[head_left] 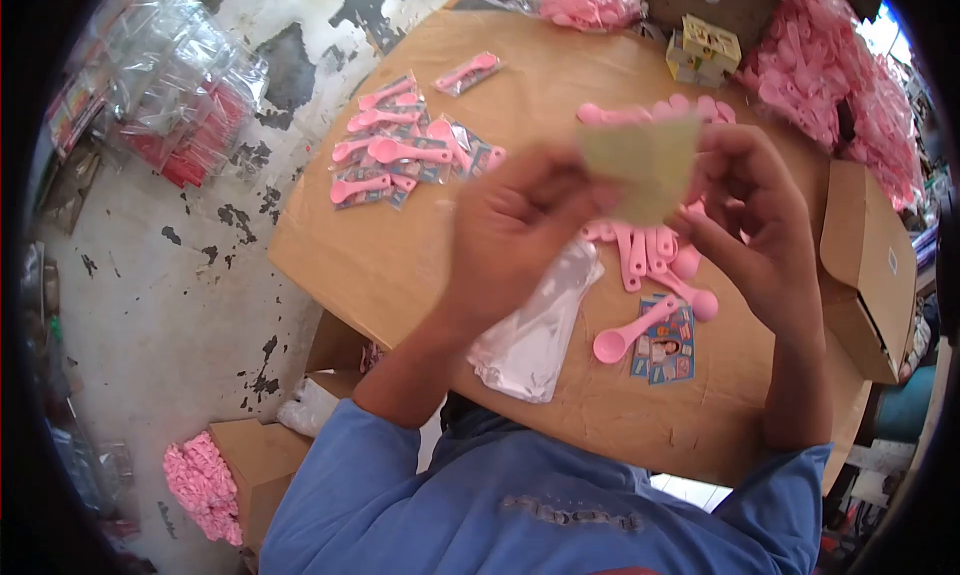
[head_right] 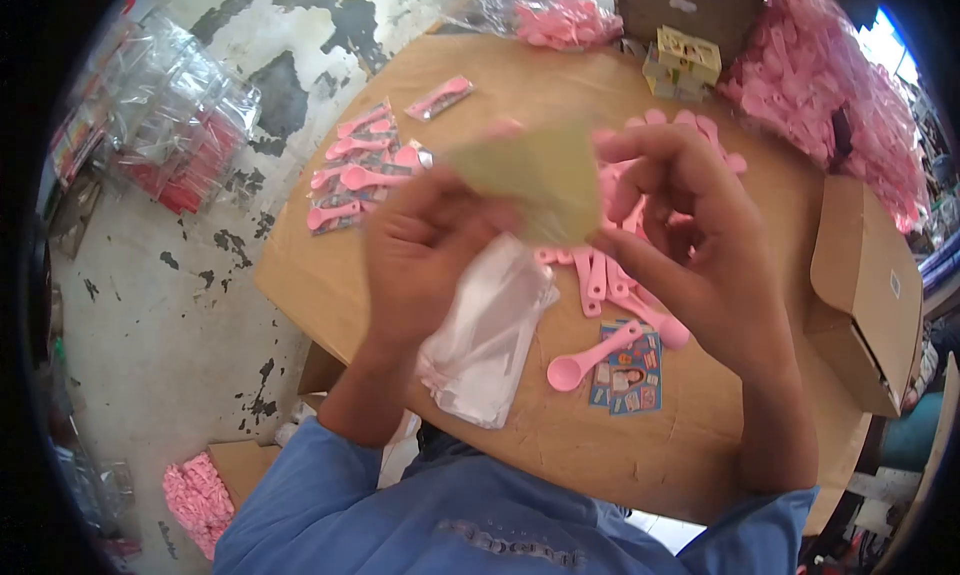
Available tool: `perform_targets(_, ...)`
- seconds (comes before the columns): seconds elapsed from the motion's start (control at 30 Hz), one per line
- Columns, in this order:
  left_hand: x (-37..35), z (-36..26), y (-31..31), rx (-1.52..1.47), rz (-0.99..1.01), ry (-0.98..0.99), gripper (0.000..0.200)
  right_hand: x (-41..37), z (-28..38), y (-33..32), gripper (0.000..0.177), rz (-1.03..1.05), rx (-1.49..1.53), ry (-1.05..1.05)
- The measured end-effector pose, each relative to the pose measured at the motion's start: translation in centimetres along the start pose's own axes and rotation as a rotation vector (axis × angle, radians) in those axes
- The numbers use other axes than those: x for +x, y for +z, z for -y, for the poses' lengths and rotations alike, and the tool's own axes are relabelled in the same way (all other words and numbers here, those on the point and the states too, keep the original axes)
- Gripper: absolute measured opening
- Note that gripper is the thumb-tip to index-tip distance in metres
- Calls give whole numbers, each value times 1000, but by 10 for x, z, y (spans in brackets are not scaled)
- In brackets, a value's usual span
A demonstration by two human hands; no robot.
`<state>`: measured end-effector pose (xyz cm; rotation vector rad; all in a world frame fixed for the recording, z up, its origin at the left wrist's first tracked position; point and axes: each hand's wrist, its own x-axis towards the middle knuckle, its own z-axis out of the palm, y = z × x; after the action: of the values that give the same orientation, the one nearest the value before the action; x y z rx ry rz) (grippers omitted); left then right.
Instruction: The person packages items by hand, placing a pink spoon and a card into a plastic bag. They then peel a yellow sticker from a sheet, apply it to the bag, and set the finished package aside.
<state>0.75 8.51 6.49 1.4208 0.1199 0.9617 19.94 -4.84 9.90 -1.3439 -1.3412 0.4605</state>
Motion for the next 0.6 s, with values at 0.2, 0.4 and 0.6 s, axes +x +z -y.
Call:
perform_targets(0.2,12,-24,-86,731,-376,256,32,1,-8,-6,12,156,-323,28)
perform_targets(0.4,-33,-15,-110,1139,-251,-127,45,-6,-31,-17,17,576,-588,82)
perform_targets(0.6,-54,6,-113,1286,-190,-378,65,-28,-30,3,21,849,-669,99)
